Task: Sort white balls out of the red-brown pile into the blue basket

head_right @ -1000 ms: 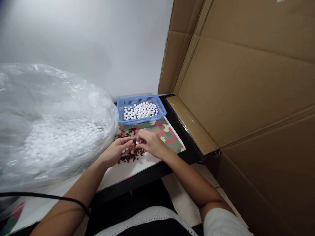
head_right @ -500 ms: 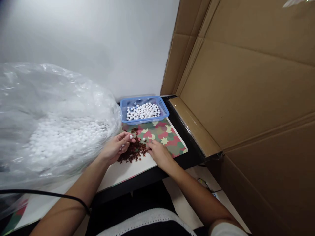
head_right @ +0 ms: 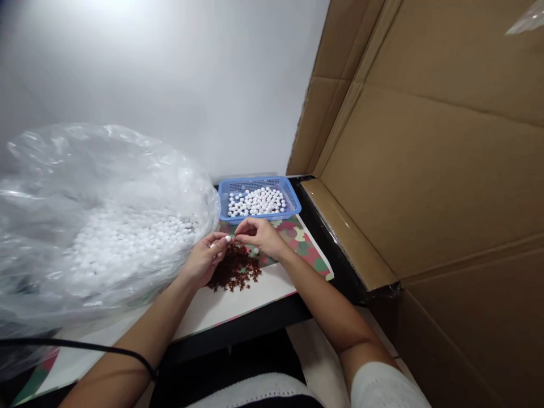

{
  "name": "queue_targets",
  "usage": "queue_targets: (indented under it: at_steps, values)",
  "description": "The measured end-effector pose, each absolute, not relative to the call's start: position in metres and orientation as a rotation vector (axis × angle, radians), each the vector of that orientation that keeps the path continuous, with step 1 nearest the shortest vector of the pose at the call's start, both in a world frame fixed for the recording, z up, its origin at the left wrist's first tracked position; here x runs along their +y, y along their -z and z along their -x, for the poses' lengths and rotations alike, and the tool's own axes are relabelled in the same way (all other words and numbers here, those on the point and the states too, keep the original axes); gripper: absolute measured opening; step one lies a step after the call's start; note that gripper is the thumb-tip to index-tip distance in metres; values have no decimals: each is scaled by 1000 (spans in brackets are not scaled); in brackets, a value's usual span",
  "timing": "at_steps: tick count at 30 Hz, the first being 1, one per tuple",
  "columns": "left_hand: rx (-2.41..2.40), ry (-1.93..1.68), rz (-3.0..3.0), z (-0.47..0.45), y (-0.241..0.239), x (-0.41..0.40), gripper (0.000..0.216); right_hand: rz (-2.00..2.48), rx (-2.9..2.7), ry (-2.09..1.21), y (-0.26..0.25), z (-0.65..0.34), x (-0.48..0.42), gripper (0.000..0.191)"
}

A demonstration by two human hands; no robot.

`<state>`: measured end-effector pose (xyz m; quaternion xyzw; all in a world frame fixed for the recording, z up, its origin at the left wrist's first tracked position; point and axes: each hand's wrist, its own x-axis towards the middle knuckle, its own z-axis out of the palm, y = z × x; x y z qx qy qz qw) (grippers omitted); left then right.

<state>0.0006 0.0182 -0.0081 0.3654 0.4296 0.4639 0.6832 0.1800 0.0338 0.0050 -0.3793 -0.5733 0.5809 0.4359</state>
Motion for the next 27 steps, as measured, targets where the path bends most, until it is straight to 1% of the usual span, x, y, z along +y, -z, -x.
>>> queue_targets:
  at_steps: [4,8,13,20,27]
  values:
    - [975,-1038,-863,-1,12,18,32,912,-1371,-1515,3,-177,26,24]
    - [982,-1012,-892,-1,12,17,34,924,-1319,-1533,8,-177,24,25]
    - [1019,-1003,-940,-1,11,17,36,936,-1298,-1561,8,-176,26,26]
    - [1099,-1032,-1068,-2,10,16,33,982,-1248,-1579,7,-174,22,29]
    - [1148,-1055,-1225,0,6,12,29,981,-1180,-1617,6,-172,20,27]
